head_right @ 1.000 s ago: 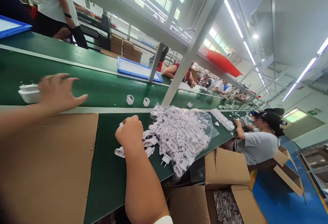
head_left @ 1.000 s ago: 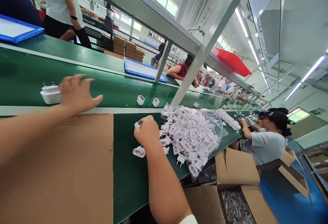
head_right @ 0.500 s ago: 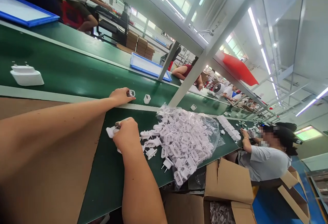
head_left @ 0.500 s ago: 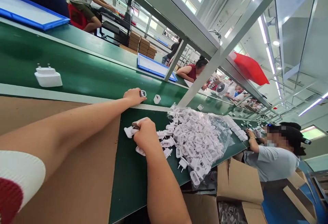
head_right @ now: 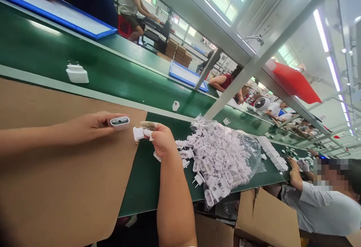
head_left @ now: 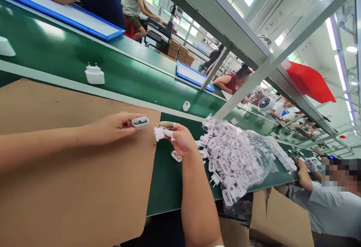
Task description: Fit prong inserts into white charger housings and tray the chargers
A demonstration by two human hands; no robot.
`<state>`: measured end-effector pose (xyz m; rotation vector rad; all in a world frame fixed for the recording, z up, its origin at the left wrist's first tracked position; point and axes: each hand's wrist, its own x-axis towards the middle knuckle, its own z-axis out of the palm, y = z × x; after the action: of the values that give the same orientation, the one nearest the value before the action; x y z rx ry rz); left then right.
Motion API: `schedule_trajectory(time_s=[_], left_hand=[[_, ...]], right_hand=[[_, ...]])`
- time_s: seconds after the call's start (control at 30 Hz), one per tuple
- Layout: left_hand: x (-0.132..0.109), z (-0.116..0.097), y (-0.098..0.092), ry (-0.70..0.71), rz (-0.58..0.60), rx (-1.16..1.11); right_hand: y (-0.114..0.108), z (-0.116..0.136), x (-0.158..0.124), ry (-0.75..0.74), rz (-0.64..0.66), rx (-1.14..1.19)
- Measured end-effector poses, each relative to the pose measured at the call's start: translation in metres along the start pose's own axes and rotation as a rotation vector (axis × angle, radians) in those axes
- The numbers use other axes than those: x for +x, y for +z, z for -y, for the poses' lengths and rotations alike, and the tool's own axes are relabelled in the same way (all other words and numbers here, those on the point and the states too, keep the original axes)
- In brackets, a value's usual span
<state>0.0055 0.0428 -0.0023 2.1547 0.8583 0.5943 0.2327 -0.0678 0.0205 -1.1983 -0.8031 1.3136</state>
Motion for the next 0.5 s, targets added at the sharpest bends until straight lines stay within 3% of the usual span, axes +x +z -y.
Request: schedule_trajectory(time_s=[0.1,0.23,0.37,0.5], left_hand=[[-0.033,0.002,0.006,0.065,0.113,0.02],[-0.048,0.007,0.014,0.063,0.067,-0.01],[-0.045,0.009,0.015,0.13,0.047,-0.051],[-0.044,0.008,0.013,0.194,0.076,-0.082]], right_hand=[[0.002,0.001,0.001,0.062,0.048,0.073],[0.008,-0.001,-0.002,0.059,0.014,0.018],[0.014,-0.011,-0.01,0.037,0.033,-0.309],[0.019,-0.019,-0.01,-0.12,-0.112,-0.703]])
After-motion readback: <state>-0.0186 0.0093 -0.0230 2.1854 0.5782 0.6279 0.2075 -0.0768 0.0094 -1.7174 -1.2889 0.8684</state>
